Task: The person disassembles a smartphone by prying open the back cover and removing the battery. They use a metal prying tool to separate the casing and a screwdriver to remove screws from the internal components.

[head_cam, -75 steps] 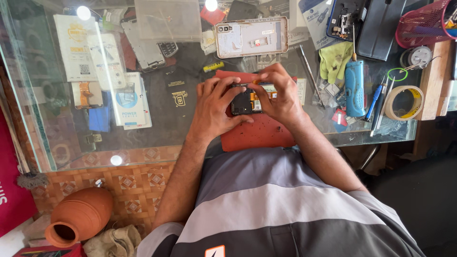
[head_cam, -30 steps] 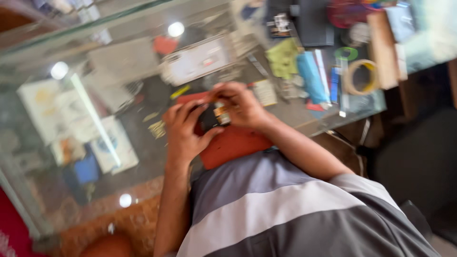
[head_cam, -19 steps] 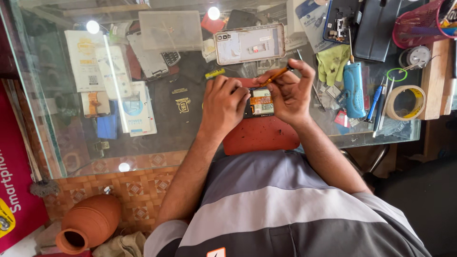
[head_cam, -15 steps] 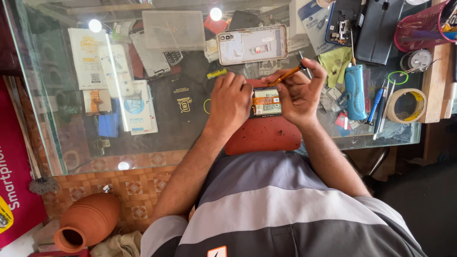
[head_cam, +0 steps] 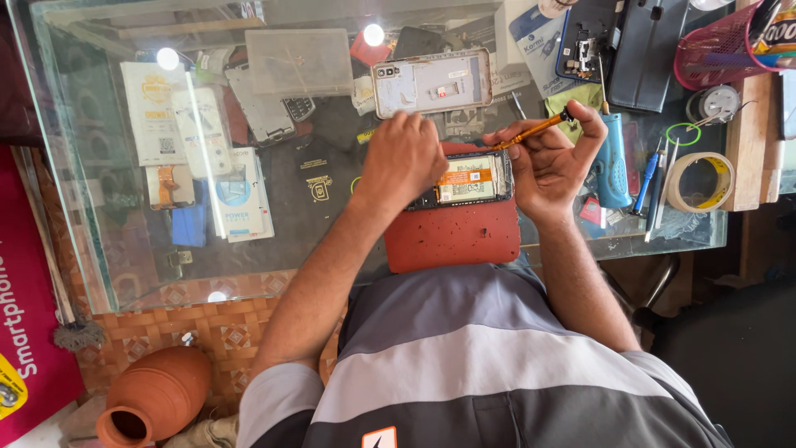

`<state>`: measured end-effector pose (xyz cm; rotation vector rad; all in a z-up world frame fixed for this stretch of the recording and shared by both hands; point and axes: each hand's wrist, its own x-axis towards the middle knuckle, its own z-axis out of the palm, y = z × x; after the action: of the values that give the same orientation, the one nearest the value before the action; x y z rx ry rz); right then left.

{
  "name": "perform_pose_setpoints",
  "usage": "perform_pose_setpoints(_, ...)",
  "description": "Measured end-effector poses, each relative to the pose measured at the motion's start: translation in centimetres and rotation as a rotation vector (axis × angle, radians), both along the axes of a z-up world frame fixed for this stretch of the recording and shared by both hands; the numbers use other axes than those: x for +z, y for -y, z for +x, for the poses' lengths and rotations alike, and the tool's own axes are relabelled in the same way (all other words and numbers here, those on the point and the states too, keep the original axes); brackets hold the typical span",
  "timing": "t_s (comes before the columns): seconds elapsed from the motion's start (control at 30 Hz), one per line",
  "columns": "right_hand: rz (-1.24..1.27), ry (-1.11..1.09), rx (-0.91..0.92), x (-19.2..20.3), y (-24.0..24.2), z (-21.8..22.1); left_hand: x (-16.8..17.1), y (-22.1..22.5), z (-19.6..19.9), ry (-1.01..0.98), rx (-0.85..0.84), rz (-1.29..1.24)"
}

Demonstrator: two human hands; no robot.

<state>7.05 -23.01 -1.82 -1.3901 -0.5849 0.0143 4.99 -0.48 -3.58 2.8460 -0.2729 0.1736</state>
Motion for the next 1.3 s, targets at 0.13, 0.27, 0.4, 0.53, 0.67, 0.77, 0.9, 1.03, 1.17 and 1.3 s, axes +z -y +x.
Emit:
perform_pose_setpoints(0.13,0.003,-0.009,0.006,0.1,0.2,0.0,-0.3,-1.5,2.6,0.193,0.040,-0.185)
perform_pose_setpoints(0.27,0.007,0.008,0.022,0.4,0.1,0.0,0.5,-2.0,2.0,0.291,0.085,-0.304)
perform_pose_setpoints(0.4,-0.026,0.014,0.022,0.5,-0.3,-0.4,1.5,-2.3,-0.1,0.272,0.140,-0.405)
perform_pose_setpoints(0.53,-0.106,0.045,0.045,-0.1,-2.0,-1.6,2.5,-3.4,-3.7,0.186,0.145,-0.585)
perform_pose_setpoints(0.67,-0.205,0.119,0.085,-1.3,-4.0,-3.1,3.5,-3.9,-7.4,0.101,0.021,-0.589)
perform_pose_setpoints(0.77,-0.210,0.156,0.156,-2.2,-5.0,-3.5,3.4,-4.0,-8.8,0.040,0.008,-0.568)
perform_pose_setpoints(0.9,-0.252,0.236,0.191,-2.9,-5.7,-3.7,2.3,-3.8,-9.4,0.021,0.014,-0.545)
perform_pose_setpoints(1.03,-0.294,0.335,0.226,-3.3,-6.2,-3.4,1.5,-4.0,-9.5,0.013,0.019,-0.623)
perform_pose_setpoints(1.17,-0.345,0.389,0.246,-2.4,-6.4,-3.3,1.2,-3.9,-9.5,0.015,0.029,-0.588)
perform_pose_setpoints(1.3,-0.323,0.493,0.336,-0.4,-7.1,-3.3,1.0,-4.0,-9.4,0.014,0.031,-0.607)
